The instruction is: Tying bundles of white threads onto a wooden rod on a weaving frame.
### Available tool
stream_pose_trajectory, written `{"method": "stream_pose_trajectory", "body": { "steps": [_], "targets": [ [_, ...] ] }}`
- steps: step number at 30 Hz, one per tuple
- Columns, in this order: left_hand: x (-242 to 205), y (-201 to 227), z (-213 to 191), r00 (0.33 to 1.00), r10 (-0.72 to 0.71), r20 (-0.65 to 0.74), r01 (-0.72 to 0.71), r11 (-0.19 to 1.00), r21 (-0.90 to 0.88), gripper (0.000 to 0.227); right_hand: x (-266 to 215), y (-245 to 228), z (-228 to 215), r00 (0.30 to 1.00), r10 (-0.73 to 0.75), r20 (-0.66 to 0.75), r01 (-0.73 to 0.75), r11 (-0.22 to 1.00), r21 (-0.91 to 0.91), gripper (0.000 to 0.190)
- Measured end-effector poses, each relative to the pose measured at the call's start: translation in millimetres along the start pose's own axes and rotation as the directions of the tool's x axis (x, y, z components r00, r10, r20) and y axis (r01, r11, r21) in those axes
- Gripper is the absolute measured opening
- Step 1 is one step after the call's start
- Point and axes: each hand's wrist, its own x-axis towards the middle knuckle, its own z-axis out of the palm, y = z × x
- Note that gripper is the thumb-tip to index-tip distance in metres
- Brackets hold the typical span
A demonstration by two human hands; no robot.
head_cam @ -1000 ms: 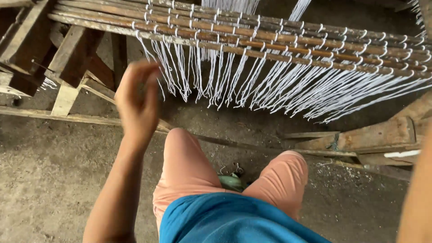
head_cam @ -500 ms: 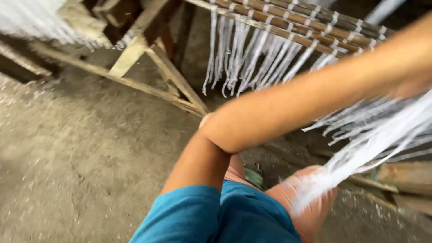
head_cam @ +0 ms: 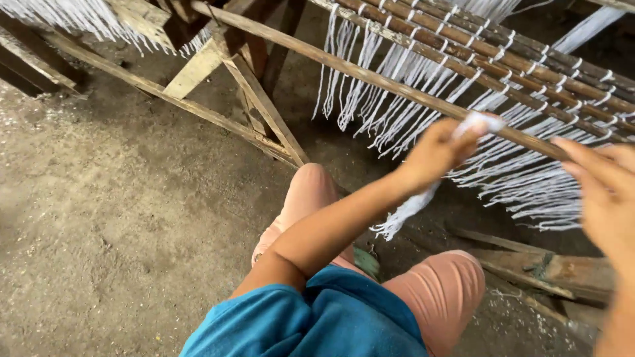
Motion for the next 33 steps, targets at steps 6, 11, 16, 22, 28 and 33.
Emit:
{"method": "stream_pose_trajectory", "body": {
  "steps": [6,11,16,22,28,33],
  "targets": [
    [-32,-18,-16,0.996,0.065,-0.068,-0.056,0.991,0.123,0.024,5,-62,30,0.995,0.024,-0.101,-0.030,0.998,-0.056,0.042],
    [-66,6,12,0.999,0.039,-0.025,-0.036,0.992,0.123,0.020,-2,-103,19,0.981,0.137,-0.137,-0.145,0.988,-0.048,0.031],
    [-84,25,16,0.982,0.147,-0.118,-0.136,0.987,0.090,0.015,5,-120,40,0.921,0.146,-0.362,-0.076,0.977,0.200,0.021],
    [-87,0,-2,0.951,0.161,-0.264,-0.121,0.979,0.163,0.015,10,-145,111,0.837,0.484,-0.253,-0.163,0.663,0.731,0.015],
    [-87,0,-2,0.930,0.207,-0.303,-0.124,0.955,0.270,0.009,28,-148,130,0.768,0.608,-0.203,-0.149,0.478,0.866,0.015],
    [-86,21,7,0.923,0.165,-0.347,-0.123,0.982,0.142,0.011,23,-139,135,0.734,0.660,-0.163,-0.093,0.335,0.938,0.012]
  ]
}}
